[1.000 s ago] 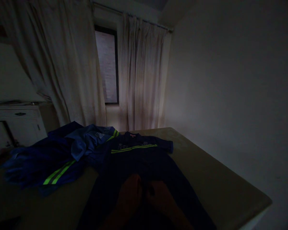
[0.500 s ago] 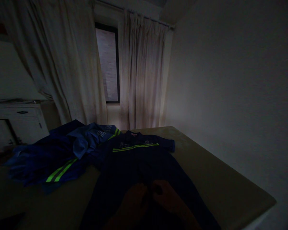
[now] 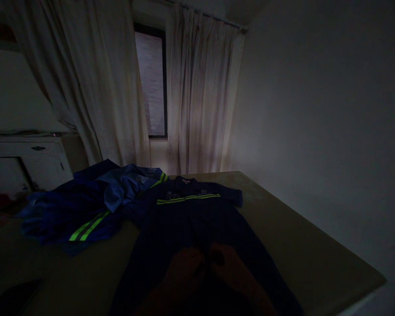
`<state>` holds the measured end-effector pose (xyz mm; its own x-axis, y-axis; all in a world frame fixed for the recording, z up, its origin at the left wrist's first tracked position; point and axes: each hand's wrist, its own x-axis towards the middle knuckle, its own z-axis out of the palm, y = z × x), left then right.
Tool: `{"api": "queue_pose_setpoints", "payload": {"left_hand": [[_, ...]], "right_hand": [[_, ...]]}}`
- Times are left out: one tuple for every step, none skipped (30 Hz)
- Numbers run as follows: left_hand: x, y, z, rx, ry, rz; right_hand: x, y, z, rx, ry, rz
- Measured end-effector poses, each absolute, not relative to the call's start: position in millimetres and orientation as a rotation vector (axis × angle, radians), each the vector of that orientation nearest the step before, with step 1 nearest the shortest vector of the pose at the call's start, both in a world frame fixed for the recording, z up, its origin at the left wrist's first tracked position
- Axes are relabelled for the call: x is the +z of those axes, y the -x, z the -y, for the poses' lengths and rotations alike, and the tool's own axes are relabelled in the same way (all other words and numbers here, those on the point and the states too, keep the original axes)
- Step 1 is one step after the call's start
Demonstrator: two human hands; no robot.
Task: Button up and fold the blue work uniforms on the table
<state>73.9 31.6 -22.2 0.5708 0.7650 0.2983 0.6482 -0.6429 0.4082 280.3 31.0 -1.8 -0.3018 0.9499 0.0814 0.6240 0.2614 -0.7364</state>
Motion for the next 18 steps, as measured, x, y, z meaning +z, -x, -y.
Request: {"api": "queue_pose_setpoints", "payload": {"left_hand": [[-22.0,-73.7,-31.4,0.663,-2.556,-1.178],[-21.6,-73.5,-31.1,0.665,-2.562,-1.176],[-21.1,-73.4,-30.7,0.670,-2.566,-1.176],[-20.7,-73.3,-30.3,0.675,-2.565,-1.180],[-20.5,-73.3,-30.0,0.677,-2.562,-1.185],[-20.6,-73.4,-29.9,0.681,-2.560,-1.189],[-20.8,-73.5,-29.9,0.681,-2.560,-1.192],[-21.2,-73.7,-30.0,0.680,-2.557,-1.197],[-21.5,-73.8,-30.1,0.678,-2.554,-1.203],[-21.8,-73.9,-30.3,0.671,-2.552,-1.210],[-21.9,-74.0,-30.4,0.661,-2.546,-1.225],[-21.7,-74.0,-30.4,0.649,-2.536,-1.242],[-21.3,-73.9,-30.4,0.640,-2.529,-1.250],[-20.8,-73.9,-30.3,0.639,-2.526,-1.249],[-20.2,-73.8,-30.1,0.644,-2.529,-1.239],[-19.8,-73.8,-30.0,0.654,-2.534,-1.232],[-19.5,-73.8,-30.0,0.665,-2.541,-1.226],[-19.5,-73.9,-30.0,0.672,-2.551,-1.217]], "right_hand": [[-2.5,-280.3,-31.1,0.820,1.440,2.013],[-3.1,-280.2,-31.1,0.807,1.466,2.008],[-3.6,-280.1,-31.0,0.788,1.491,2.006],[-3.9,-280.0,-30.8,0.770,1.511,2.006],[-3.9,-280.0,-30.3,0.757,1.519,2.010],[-3.6,-280.0,-29.8,0.751,1.519,2.017],[-2.9,-280.0,-29.0,0.747,1.516,2.027],[-1.8,-279.9,-28.2,0.749,1.514,2.041],[-0.4,-279.7,-27.3,0.749,1.515,2.051],[1.1,-279.6,-26.3,0.753,1.514,2.058],[2.5,-279.4,-25.5,0.761,1.510,2.064],[3.8,-279.2,-24.7,0.771,1.499,2.066],[4.8,-279.1,-24.1,0.785,1.482,2.067],[5.5,-278.9,-23.6,0.797,1.467,2.067],[5.8,-278.7,-23.3,0.802,1.460,2.066],[5.9,-278.5,-23.2,0.798,1.462,2.063],[5.8,-278.2,-23.2,0.790,1.469,2.060],[5.6,-277.9,-23.5,0.786,1.474,2.057]]}}
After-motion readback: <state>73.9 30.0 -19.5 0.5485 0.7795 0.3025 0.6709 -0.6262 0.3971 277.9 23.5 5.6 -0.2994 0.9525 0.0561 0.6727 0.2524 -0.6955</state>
